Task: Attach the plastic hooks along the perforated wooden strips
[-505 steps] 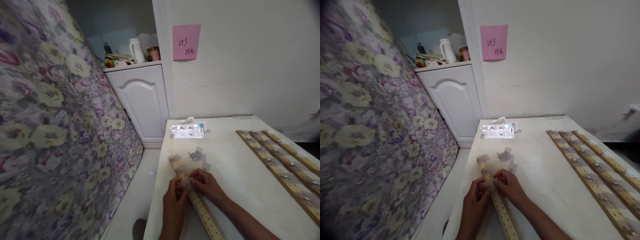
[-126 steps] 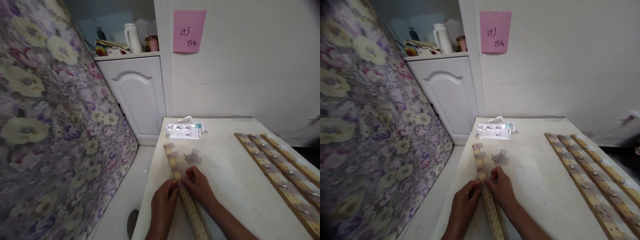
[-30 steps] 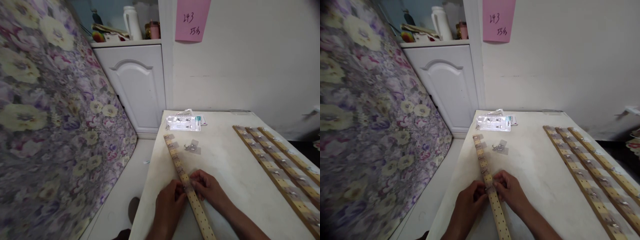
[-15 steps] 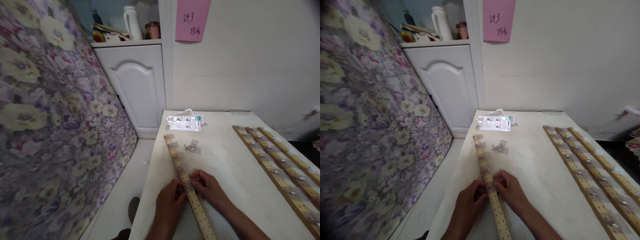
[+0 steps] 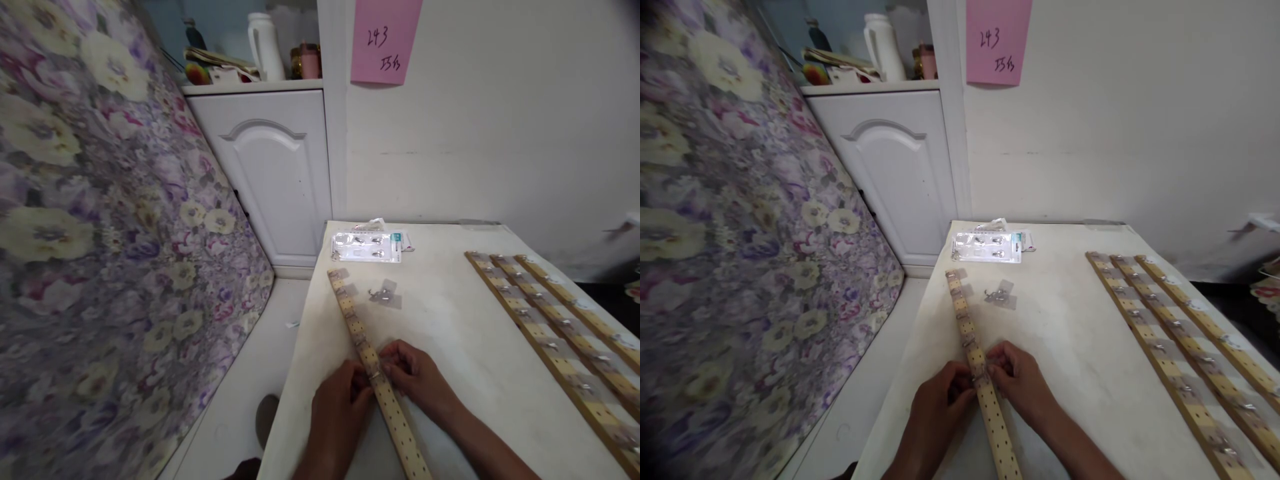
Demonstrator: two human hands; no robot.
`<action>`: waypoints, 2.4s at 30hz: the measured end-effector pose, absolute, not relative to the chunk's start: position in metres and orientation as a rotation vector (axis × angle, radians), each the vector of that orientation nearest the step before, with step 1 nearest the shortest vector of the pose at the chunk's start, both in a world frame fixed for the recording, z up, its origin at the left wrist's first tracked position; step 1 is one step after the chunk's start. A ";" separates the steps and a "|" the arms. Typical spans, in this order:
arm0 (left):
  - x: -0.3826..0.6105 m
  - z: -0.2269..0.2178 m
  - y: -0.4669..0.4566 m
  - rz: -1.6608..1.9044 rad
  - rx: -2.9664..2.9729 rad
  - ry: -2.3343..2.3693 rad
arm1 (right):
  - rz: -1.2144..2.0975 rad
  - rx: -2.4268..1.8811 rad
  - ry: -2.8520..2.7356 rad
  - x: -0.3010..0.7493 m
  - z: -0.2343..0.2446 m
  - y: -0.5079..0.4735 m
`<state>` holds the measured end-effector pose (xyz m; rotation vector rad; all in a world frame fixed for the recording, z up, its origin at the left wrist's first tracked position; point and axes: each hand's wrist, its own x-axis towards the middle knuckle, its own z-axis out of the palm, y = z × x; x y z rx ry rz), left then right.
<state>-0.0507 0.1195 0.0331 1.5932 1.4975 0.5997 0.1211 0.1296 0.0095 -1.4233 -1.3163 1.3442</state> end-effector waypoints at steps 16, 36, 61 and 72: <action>-0.052 0.033 0.120 0.582 1.595 1.496 | 1.301 -1.468 -1.361 0.120 0.010 0.132; -0.052 0.034 0.120 0.602 1.568 1.481 | 1.321 -1.482 -1.331 0.119 0.012 0.132; -0.059 0.026 0.118 0.714 1.750 1.392 | 1.339 -1.505 -1.299 0.118 0.011 0.135; -0.061 0.026 0.122 0.693 1.769 1.392 | 1.420 -1.454 -1.246 0.119 0.011 0.133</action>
